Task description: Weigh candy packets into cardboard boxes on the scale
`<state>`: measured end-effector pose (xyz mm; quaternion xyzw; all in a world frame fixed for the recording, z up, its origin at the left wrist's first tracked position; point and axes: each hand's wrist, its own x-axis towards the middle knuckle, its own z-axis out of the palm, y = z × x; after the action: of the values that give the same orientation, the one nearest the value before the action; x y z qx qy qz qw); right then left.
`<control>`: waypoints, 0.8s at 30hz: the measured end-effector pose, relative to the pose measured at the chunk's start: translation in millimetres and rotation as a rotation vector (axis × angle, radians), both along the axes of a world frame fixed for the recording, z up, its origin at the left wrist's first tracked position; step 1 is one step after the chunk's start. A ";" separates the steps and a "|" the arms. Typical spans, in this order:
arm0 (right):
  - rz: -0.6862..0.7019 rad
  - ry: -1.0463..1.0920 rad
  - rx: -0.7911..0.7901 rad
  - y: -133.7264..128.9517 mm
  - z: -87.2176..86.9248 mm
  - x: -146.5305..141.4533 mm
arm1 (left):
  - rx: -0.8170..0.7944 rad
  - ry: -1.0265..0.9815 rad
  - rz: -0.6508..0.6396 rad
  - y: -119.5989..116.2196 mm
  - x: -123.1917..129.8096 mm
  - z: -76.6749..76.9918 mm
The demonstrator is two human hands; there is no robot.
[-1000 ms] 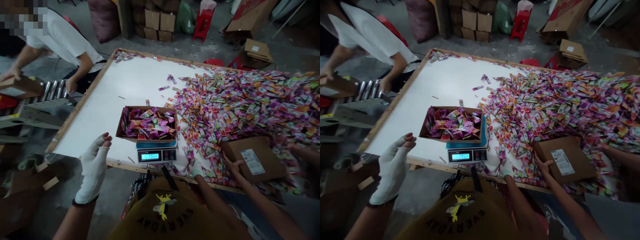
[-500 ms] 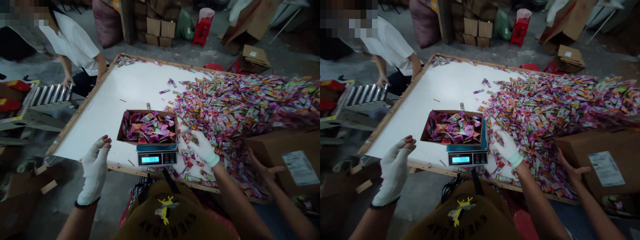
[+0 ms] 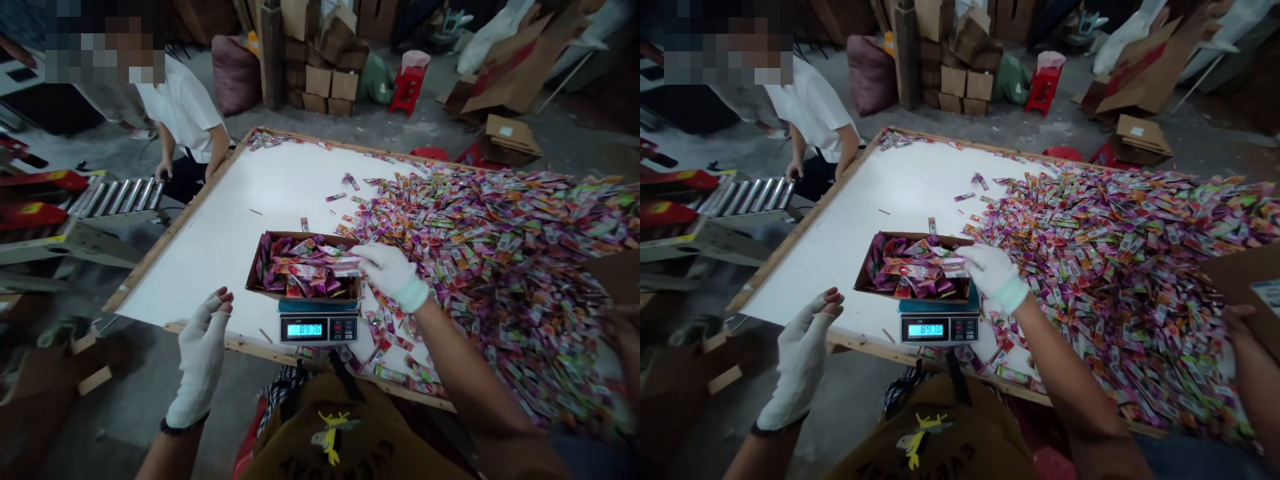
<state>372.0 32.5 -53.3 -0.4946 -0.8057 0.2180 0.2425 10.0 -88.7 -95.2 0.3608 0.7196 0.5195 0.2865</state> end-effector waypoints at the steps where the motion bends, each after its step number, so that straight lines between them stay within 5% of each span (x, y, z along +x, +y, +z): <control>1: -0.039 0.096 0.021 -6.1 3.0 15.0 | -0.009 -0.017 0.007 -0.8 -1.2 -2.5; 6: -0.461 0.330 0.036 -52.6 18.5 89.2 | -0.009 -0.044 -0.003 3.5 1.1 -6.6; 11: -0.787 0.282 -0.020 -92.2 2.3 145.1 | -0.002 -0.005 -0.027 15.5 5.2 -0.6; 17: -0.814 0.140 -0.092 -111.0 -25.1 164.6 | 0.049 -0.001 -0.079 32.9 0.0 4.3; 24: -0.707 -0.036 -0.071 -108.4 -17.5 153.5 | 0.149 0.051 -0.187 74.8 -14.5 16.7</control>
<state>525.5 -75.9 -70.8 -0.7547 -0.5808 0.1395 0.2714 -4.4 -13.8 -78.5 0.4599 0.6493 0.5330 0.2878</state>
